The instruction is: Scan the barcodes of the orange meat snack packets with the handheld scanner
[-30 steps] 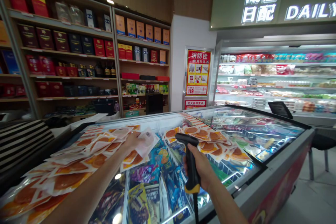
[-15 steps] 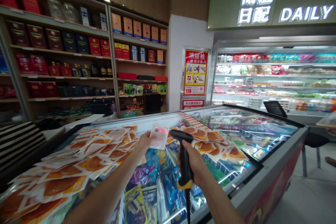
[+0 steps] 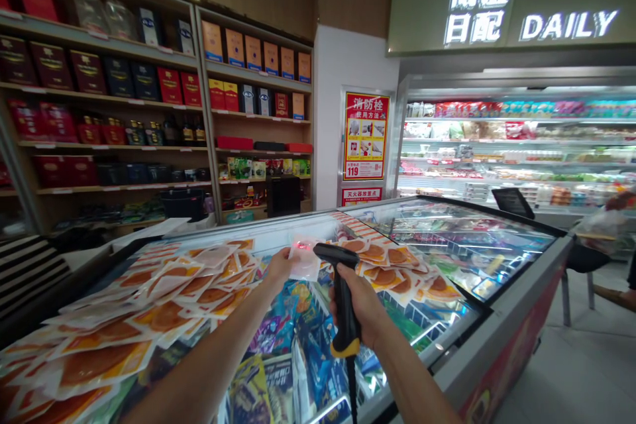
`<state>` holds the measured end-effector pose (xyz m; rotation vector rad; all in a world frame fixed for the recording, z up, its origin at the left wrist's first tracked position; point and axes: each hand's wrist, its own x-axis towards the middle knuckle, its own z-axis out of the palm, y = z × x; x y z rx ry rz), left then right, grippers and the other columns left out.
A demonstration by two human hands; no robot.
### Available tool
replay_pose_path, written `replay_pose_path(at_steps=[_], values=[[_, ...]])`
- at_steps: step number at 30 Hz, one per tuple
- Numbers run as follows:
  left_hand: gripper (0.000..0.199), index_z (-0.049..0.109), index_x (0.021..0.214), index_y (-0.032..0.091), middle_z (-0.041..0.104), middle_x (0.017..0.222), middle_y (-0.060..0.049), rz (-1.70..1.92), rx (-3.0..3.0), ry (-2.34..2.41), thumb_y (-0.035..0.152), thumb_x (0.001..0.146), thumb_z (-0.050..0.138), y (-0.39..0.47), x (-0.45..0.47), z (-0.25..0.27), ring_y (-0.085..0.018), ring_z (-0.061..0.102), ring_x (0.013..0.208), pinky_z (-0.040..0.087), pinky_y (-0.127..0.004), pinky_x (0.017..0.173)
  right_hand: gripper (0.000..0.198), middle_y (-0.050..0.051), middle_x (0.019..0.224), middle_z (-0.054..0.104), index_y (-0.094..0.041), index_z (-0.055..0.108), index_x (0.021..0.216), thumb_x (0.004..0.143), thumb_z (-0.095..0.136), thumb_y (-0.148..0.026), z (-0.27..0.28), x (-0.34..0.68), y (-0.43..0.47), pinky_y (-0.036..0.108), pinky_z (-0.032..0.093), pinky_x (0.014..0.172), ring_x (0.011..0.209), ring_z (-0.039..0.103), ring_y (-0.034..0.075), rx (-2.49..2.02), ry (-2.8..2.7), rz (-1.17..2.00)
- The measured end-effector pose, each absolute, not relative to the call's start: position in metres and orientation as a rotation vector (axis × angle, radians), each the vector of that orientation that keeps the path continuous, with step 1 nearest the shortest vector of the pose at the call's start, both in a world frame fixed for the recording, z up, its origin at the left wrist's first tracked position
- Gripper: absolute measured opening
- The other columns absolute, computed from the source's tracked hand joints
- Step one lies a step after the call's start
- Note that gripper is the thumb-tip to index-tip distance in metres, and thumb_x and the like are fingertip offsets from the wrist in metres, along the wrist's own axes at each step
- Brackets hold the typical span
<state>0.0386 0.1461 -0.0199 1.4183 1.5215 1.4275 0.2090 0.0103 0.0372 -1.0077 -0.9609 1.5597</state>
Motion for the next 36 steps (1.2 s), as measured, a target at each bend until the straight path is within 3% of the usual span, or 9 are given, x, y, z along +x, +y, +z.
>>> replay_pose_path(at_steps=[6,15,22,27,36], values=[[0.023,0.058,0.084,0.014,0.063,0.072,-0.003,1.447,1.458,1.640,0.015,0.063,0.047,0.148,0.038,-0.015,-0.013,0.056,0.061,0.039,-0.018,0.050,0.030,-0.003,0.048,0.051,-0.016,0.048,0.070,0.065,0.050,-0.046,0.039,0.214,0.015,0.021,0.039,0.031,0.035,0.046,0.008,-1.039,-0.918,1.485],[0.027,0.054,0.091,0.018,0.061,0.091,-0.003,1.505,1.683,1.822,0.015,0.069,0.038,0.145,0.042,0.004,-0.015,0.054,0.084,0.038,-0.024,0.075,0.028,-0.003,0.044,0.050,-0.017,0.046,0.063,0.064,0.053,-0.043,0.031,0.262,0.030,0.021,0.038,0.029,0.032,0.046,0.009,-1.173,-0.876,1.177],[0.031,0.058,0.088,0.017,0.060,0.093,-0.002,1.267,2.127,1.653,0.007,0.066,0.039,0.149,0.085,-0.023,-0.013,0.052,0.089,0.036,-0.024,0.083,0.028,-0.002,0.046,0.053,-0.017,0.046,0.063,0.061,0.055,-0.043,0.020,0.302,0.031,0.022,0.040,0.030,0.035,0.048,0.010,-1.248,-0.780,1.092],[0.039,0.056,0.097,0.018,0.053,0.109,-0.004,1.060,2.404,1.534,0.006,0.061,0.047,0.151,0.098,-0.036,-0.017,0.042,0.104,0.027,-0.030,0.093,0.031,-0.001,0.048,0.054,-0.016,0.047,0.064,0.060,0.056,-0.046,0.012,0.315,0.035,0.022,0.041,0.032,0.036,0.049,0.010,-1.275,-0.733,1.079],[0.033,0.058,0.094,0.015,0.058,0.099,-0.007,0.913,2.559,1.567,0.009,0.071,0.034,0.179,0.102,-0.021,-0.018,0.050,0.092,0.036,-0.030,0.083,0.030,-0.003,0.046,0.051,-0.018,0.045,0.065,0.060,0.056,-0.045,0.008,0.319,0.037,0.022,0.041,0.033,0.037,0.049,0.010,-1.252,-0.710,1.084]])
